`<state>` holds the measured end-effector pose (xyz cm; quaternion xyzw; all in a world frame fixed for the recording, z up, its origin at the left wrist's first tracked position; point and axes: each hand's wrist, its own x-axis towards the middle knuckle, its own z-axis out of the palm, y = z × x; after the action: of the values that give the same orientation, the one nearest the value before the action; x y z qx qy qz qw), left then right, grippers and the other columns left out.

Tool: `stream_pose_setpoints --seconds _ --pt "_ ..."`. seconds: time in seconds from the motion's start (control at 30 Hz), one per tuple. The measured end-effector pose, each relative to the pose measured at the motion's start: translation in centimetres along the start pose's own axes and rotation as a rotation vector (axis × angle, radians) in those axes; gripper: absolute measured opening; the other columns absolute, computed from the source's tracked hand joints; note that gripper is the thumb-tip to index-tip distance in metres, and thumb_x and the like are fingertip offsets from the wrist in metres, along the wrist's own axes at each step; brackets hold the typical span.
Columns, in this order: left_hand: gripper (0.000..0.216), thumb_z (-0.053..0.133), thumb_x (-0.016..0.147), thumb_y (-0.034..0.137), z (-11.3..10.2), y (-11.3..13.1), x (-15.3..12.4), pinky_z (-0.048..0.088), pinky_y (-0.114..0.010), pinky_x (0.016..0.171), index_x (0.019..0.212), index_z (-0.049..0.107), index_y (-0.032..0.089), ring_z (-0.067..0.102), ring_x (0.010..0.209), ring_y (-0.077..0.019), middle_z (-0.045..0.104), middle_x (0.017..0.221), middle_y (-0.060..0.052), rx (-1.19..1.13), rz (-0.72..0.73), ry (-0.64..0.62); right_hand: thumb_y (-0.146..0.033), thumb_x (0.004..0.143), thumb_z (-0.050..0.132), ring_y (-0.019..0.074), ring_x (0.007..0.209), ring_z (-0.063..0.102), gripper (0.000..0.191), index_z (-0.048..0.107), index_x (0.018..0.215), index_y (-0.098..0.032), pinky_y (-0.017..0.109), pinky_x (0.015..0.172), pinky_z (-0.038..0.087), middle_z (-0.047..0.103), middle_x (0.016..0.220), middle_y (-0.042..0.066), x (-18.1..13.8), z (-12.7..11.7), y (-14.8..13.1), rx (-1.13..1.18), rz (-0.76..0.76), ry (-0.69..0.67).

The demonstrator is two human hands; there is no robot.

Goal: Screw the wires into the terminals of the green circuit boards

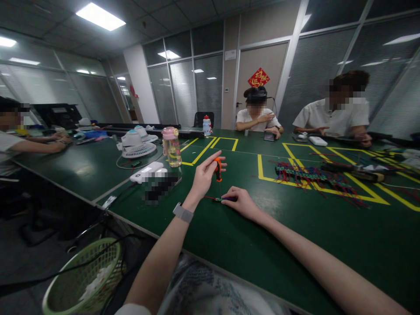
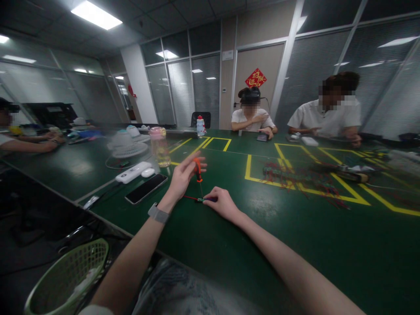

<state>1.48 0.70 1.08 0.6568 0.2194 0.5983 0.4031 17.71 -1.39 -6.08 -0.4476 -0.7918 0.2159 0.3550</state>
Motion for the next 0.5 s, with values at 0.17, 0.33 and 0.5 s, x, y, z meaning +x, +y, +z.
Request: stream_pose_setpoints --seconds 0.17,0.33,0.5 --pt "0.030 0.068 0.075 0.033 -0.02 0.29 -0.14 0.049 -0.029 0.085 0.105 0.068 0.025 0.056 0.099 -0.0169 0.056 0.106 -0.005 0.239 0.087 0.109 -0.024 0.076 0.068 0.0156 0.073 0.058 0.013 0.075 0.085 -0.018 0.027 0.068 0.046 0.062 0.078 0.004 -0.10 -0.02 0.08 0.000 -0.010 0.001" --pt "0.036 0.049 0.089 0.035 0.04 0.18 -0.12 0.050 -0.034 0.085 0.123 0.056 0.028 0.057 0.104 -0.0187 0.055 0.122 -0.007 0.056 0.029 -0.012 -0.023 0.076 0.069 0.0158 0.073 0.058 0.013 0.075 0.085 -0.018 0.028 0.069 0.046 0.062 0.079 0.004 -0.05 -0.17 -0.14 -0.002 0.000 -0.001" --pt "0.033 0.070 0.074 0.032 0.02 0.35 -0.22 0.049 -0.030 0.085 0.106 0.067 0.025 0.058 0.095 -0.0163 0.058 0.103 -0.004 0.215 0.101 0.060 -0.022 0.076 0.068 0.0164 0.074 0.058 0.012 0.075 0.085 -0.018 0.027 0.068 0.046 0.062 0.079 0.005 -0.05 -0.27 -0.40 -0.004 0.005 -0.010"
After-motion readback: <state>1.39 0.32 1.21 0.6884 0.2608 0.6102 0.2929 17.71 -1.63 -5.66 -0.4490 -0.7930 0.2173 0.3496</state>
